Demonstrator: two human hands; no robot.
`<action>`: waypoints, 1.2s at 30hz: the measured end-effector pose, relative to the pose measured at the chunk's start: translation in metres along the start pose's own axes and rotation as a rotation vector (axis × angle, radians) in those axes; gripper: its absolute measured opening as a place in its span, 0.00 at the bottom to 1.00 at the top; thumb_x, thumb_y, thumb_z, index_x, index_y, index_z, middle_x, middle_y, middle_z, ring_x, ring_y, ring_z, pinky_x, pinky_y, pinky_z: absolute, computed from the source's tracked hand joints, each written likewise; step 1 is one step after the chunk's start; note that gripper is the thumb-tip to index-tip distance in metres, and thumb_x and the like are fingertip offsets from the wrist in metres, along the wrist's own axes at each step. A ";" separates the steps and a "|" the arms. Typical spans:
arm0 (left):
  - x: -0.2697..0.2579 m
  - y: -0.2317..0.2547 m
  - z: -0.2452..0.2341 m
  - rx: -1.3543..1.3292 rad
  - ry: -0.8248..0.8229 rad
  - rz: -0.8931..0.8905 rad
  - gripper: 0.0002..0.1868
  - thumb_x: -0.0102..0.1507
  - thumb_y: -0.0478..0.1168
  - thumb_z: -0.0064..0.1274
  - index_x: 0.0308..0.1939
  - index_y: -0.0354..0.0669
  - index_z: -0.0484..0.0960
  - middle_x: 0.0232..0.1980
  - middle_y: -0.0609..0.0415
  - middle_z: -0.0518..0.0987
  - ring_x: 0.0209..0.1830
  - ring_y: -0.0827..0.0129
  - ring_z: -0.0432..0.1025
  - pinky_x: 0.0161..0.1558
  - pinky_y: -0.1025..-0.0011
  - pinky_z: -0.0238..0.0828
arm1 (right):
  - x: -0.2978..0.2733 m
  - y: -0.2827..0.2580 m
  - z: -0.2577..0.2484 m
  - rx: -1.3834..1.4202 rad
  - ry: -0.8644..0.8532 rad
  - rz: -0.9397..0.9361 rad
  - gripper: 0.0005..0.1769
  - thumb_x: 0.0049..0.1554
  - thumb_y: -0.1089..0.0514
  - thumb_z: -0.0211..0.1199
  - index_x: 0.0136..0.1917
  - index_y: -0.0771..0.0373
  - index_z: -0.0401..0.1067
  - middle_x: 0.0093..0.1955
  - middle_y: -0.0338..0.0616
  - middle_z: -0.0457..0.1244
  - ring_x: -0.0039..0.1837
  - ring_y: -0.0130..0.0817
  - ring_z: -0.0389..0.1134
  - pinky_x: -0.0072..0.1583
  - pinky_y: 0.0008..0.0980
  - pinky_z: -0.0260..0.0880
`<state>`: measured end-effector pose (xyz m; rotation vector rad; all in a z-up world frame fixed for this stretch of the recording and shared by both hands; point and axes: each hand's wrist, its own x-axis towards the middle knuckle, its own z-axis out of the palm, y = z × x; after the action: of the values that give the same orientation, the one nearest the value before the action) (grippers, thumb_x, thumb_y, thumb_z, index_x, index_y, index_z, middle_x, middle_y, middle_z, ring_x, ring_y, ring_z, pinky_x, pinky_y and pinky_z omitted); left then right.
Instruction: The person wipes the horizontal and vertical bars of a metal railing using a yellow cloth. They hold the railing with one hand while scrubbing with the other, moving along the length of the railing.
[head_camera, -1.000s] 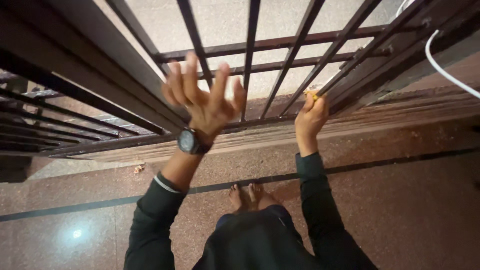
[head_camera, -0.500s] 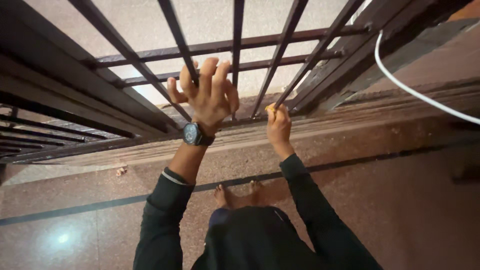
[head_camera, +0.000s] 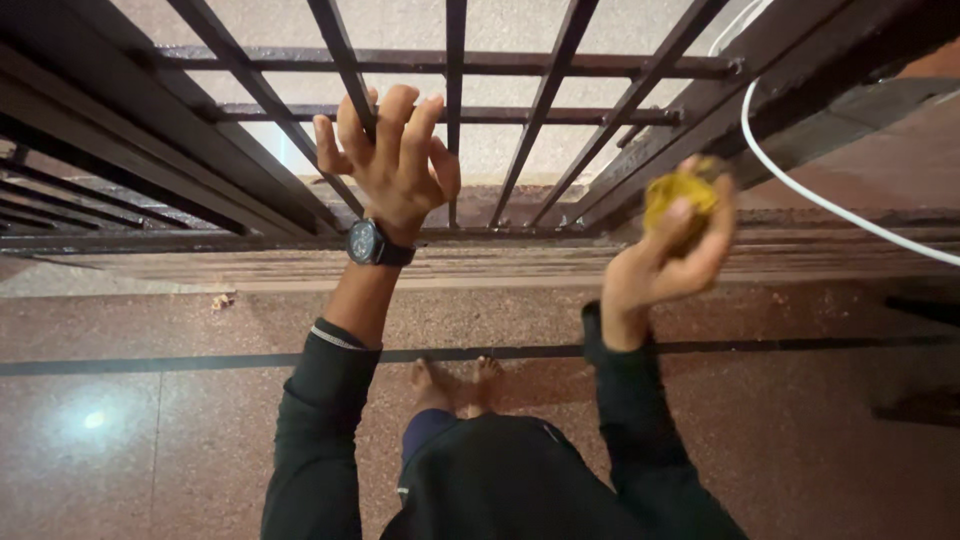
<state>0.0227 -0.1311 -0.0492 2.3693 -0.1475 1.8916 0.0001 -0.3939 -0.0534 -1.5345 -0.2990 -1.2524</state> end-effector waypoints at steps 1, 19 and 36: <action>0.000 -0.001 0.001 -0.001 0.006 0.003 0.20 0.59 0.38 0.46 0.55 0.54 0.80 0.52 0.60 0.80 0.66 0.58 0.62 0.75 0.50 0.26 | 0.011 0.002 0.005 -0.033 -0.035 0.003 0.16 0.73 0.56 0.55 0.70 0.64 0.66 0.62 0.50 0.67 0.61 0.39 0.74 0.58 0.38 0.79; -0.002 -0.002 -0.001 -0.036 -0.029 -0.004 0.19 0.61 0.39 0.47 0.56 0.55 0.80 0.54 0.61 0.80 0.69 0.59 0.61 0.76 0.52 0.24 | 0.024 0.037 0.033 -0.252 -0.213 0.085 0.09 0.66 0.65 0.58 0.59 0.69 0.72 0.51 0.48 0.70 0.48 0.31 0.74 0.49 0.30 0.75; -0.005 -0.002 0.000 -0.107 -0.047 -0.017 0.19 0.60 0.40 0.49 0.56 0.52 0.79 0.55 0.58 0.80 0.69 0.56 0.59 0.76 0.51 0.21 | -0.042 0.047 0.032 -0.503 -0.163 0.084 0.12 0.62 0.67 0.59 0.58 0.63 0.76 0.51 0.49 0.69 0.52 0.45 0.74 0.54 0.41 0.74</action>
<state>0.0220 -0.1294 -0.0539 2.3378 -0.2256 1.7738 0.0341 -0.3684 -0.1096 -2.0613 -0.0180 -1.1914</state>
